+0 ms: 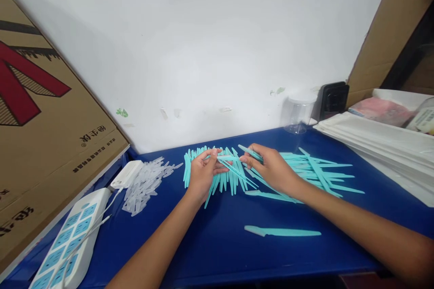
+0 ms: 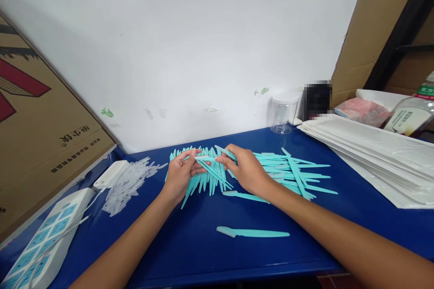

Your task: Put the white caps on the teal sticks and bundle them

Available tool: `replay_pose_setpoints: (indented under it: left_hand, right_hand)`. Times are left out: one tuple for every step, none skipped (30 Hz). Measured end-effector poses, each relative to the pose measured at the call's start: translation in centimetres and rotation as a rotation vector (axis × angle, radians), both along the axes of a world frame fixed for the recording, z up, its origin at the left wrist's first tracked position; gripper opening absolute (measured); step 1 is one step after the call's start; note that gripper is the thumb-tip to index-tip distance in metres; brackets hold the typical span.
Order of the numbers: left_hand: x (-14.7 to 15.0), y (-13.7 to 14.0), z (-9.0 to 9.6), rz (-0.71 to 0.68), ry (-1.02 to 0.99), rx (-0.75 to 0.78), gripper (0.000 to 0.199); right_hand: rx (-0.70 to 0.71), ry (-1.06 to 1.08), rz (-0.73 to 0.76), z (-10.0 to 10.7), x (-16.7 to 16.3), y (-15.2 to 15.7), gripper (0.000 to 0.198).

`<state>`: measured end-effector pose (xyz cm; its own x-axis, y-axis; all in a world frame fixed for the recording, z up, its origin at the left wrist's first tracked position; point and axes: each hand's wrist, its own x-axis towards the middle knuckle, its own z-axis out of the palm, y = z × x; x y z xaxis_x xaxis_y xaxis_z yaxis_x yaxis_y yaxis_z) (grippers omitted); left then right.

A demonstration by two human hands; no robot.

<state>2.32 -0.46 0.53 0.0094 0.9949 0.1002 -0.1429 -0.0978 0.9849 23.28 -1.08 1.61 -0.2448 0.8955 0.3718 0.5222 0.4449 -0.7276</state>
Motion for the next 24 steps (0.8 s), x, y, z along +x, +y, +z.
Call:
replay_pose_setpoints:
  left_hand:
    - [0.0, 0.0, 0.0, 0.004, -0.002, 0.003, 0.047]
    - [0.0, -0.1, 0.1, 0.008, -0.004, 0.004, 0.046]
    - [0.1, -0.1, 0.1, 0.012, -0.006, 0.003, 0.046]
    - [0.1, -0.2, 0.1, 0.013, -0.007, 0.001, 0.046]
    - [0.2, -0.2, 0.0, 0.011, -0.008, 0.001, 0.046]
    - [0.2, -0.2, 0.0, 0.006, -0.008, 0.003, 0.046]
    - [0.2, -0.2, 0.0, 0.000, -0.008, 0.004, 0.047]
    - [0.2, -0.2, -0.1, -0.003, -0.008, 0.005, 0.048]
    - [0.3, -0.2, -0.1, -0.005, -0.009, 0.004, 0.048]
    - [0.3, -0.3, -0.2, -0.004, -0.010, 0.000, 0.049]
    - [0.3, -0.3, -0.2, -0.003, -0.011, -0.006, 0.049]
    - [0.3, -0.3, -0.2, -0.003, -0.011, -0.009, 0.050]
    - [0.3, -0.3, -0.1, -0.003, -0.010, -0.009, 0.050]
    - [0.3, -0.3, -0.1, -0.004, -0.008, -0.006, 0.050]
    - [0.3, -0.3, -0.1, -0.009, -0.004, -0.004, 0.050]
    - [0.3, -0.3, 0.0, -0.013, 0.000, 0.000, 0.050]
    - [0.2, -0.3, 0.0, -0.018, 0.004, 0.002, 0.050]
    - [0.2, -0.3, 0.1, -0.023, 0.008, 0.005, 0.049]
    - [0.2, -0.3, 0.1, -0.029, 0.011, 0.007, 0.049]
    - [0.2, -0.3, 0.2, -0.032, 0.012, 0.011, 0.048]
    - [0.1, -0.3, 0.3, -0.035, 0.009, 0.016, 0.047]
    - [0.1, -0.3, 0.3, -0.038, 0.005, 0.020, 0.046]
    - [0.1, -0.4, 0.4, -0.041, 0.002, 0.024, 0.045]
    - [0.1, -0.4, 0.5, -0.045, 0.001, 0.028, 0.044]
  right_hand:
    - [0.014, 0.024, -0.009, 0.0, -0.1, -0.1, 0.040]
    - [0.033, 0.045, -0.025, -0.1, -0.2, -0.1, 0.038]
    - [0.055, 0.057, -0.047, -0.1, -0.3, -0.2, 0.037]
    - [0.077, 0.061, -0.069, -0.2, -0.4, -0.2, 0.036]
    - [0.095, 0.055, -0.086, -0.4, -0.5, -0.2, 0.035]
    - [0.108, 0.044, -0.096, -0.5, -0.6, -0.3, 0.034]
    - [0.114, 0.032, -0.095, -0.7, -0.7, -0.3, 0.033]
    - [0.113, 0.023, -0.080, -0.9, -0.8, -0.4, 0.032]
    - [0.105, 0.021, -0.054, -1.0, -1.0, -0.4, 0.030]
    - [0.090, 0.024, -0.021, -1.2, -1.1, -0.5, 0.030]
    - [0.072, 0.030, 0.016, -1.3, -1.2, -0.6, 0.029]
    - [0.054, 0.040, 0.053, -1.4, -1.3, -0.8, 0.028]
    - [0.040, 0.053, 0.090, -1.4, -1.4, -0.9, 0.027]
    - [0.032, 0.067, 0.125, -1.4, -1.4, -1.0, 0.025]
    - [0.027, 0.082, 0.154, -1.3, -1.4, -1.0, 0.023]
    - [0.023, 0.095, 0.177, -1.3, -1.4, -1.1, 0.022]
    - [0.015, 0.104, 0.194, -1.2, -1.4, -1.1, 0.021]
    - [0.002, 0.111, 0.205, -1.1, -1.4, -1.1, 0.020]
    - [-0.018, 0.117, 0.208, -1.0, -1.4, -1.1, 0.021]
    - [-0.041, 0.123, 0.205, -0.9, -1.3, -1.0, 0.022]
    - [-0.064, 0.127, 0.199, -0.8, -1.3, -1.0, 0.024]
    - [-0.083, 0.126, 0.195, -0.7, -1.3, -1.0, 0.026]
    - [-0.097, 0.117, 0.198, -0.5, -1.2, -0.9, 0.027]
    - [-0.108, 0.099, 0.207, -0.4, -1.2, -0.9, 0.028]
